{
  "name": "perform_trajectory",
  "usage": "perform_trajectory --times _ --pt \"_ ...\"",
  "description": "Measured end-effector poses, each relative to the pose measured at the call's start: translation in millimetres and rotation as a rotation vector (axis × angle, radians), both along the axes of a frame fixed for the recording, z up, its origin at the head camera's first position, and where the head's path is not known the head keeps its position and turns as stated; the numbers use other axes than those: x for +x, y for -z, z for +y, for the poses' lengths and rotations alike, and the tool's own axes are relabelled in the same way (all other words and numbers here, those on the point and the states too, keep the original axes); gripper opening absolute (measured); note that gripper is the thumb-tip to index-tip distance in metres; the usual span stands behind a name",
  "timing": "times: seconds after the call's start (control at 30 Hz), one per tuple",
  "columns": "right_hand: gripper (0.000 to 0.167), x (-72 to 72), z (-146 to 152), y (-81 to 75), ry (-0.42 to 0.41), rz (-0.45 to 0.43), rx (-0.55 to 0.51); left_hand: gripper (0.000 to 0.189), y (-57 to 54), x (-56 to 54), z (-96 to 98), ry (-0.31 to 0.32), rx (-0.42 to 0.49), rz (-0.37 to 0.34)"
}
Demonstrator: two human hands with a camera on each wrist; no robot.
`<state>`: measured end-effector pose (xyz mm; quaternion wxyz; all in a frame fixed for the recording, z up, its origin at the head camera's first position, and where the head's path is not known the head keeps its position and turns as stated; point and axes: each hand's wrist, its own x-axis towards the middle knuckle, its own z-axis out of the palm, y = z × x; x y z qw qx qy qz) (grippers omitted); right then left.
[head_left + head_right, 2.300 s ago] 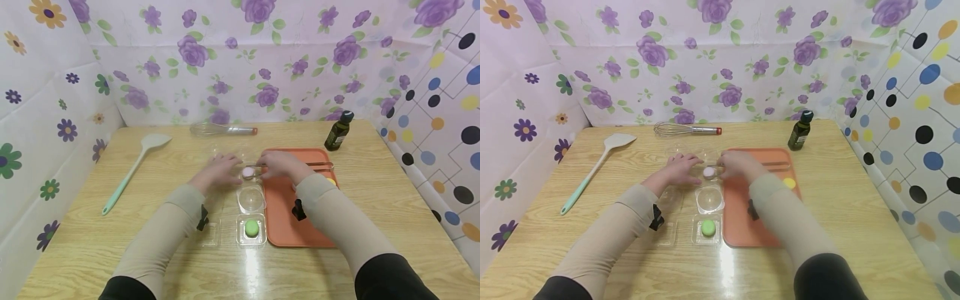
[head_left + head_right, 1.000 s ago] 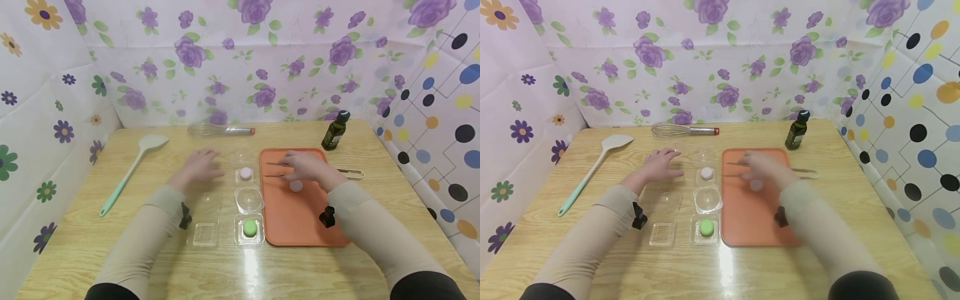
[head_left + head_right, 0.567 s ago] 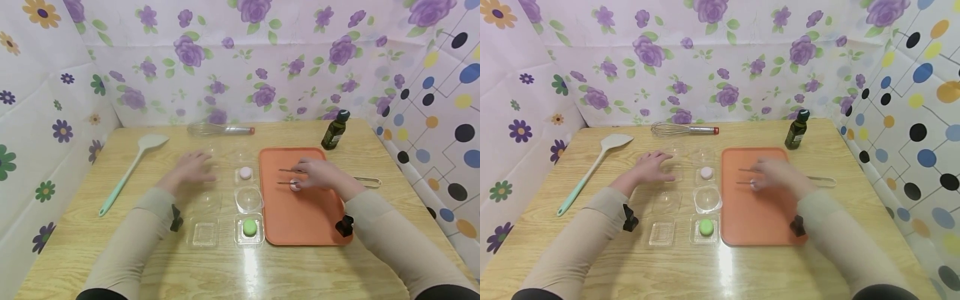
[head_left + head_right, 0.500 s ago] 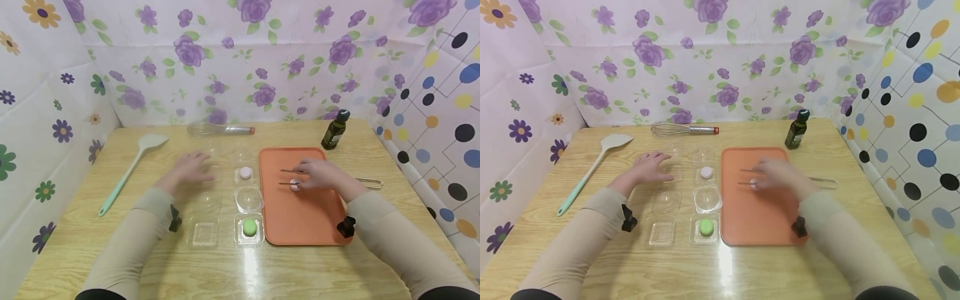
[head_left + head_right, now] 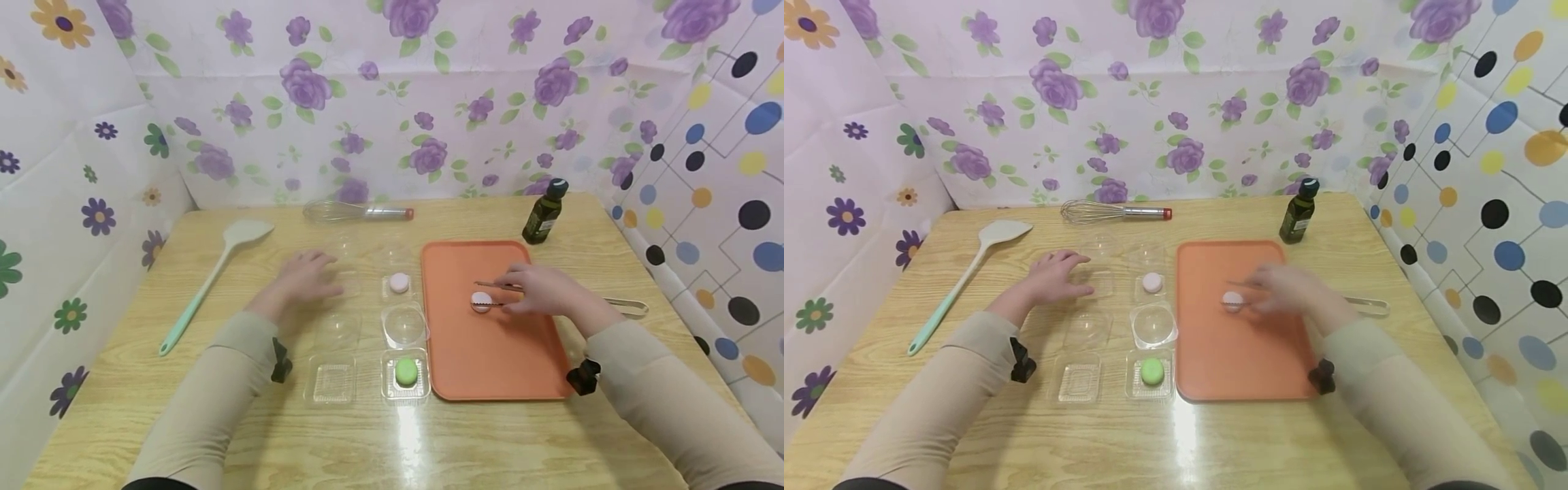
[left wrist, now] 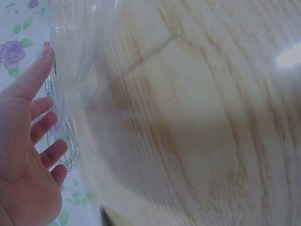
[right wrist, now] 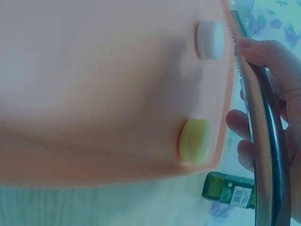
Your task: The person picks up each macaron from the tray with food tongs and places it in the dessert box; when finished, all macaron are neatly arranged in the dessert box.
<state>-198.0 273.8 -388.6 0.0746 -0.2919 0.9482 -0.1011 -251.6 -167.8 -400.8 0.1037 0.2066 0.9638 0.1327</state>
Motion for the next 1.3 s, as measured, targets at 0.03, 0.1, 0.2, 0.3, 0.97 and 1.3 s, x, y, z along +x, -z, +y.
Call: perform_trajectory --times 0.03,0.1,0.2,0.3,0.97,1.3 --pt "0.044 0.3 2 1.4 0.003 -0.007 0.004 0.074 0.2 0.2 -0.6 -0.001 0.001 0.001" --pt "0.045 1.3 4 3.1 0.009 -0.023 0.011 0.073 0.7 0.7 -1.9 -0.004 -0.001 0.001" --pt "0.044 3.6 7 3.8 0.016 -0.034 0.014 0.073 1.2 1.3 -3.1 -0.008 -0.001 -0.001" --pt "0.045 5.5 9 4.9 0.029 -0.039 0.017 0.073 1.9 1.8 -3.2 -0.009 0.007 -0.004" --pt "0.037 0.8 2 12.8 -0.008 0.034 -0.010 0.070 9.0 -0.9 -9.6 0.000 0.033 -0.011" --pt "0.037 -14.4 -25 4.8 -0.020 0.021 -0.045 0.070 10.2 -1.5 -10.1 0.038 0.010 0.016"
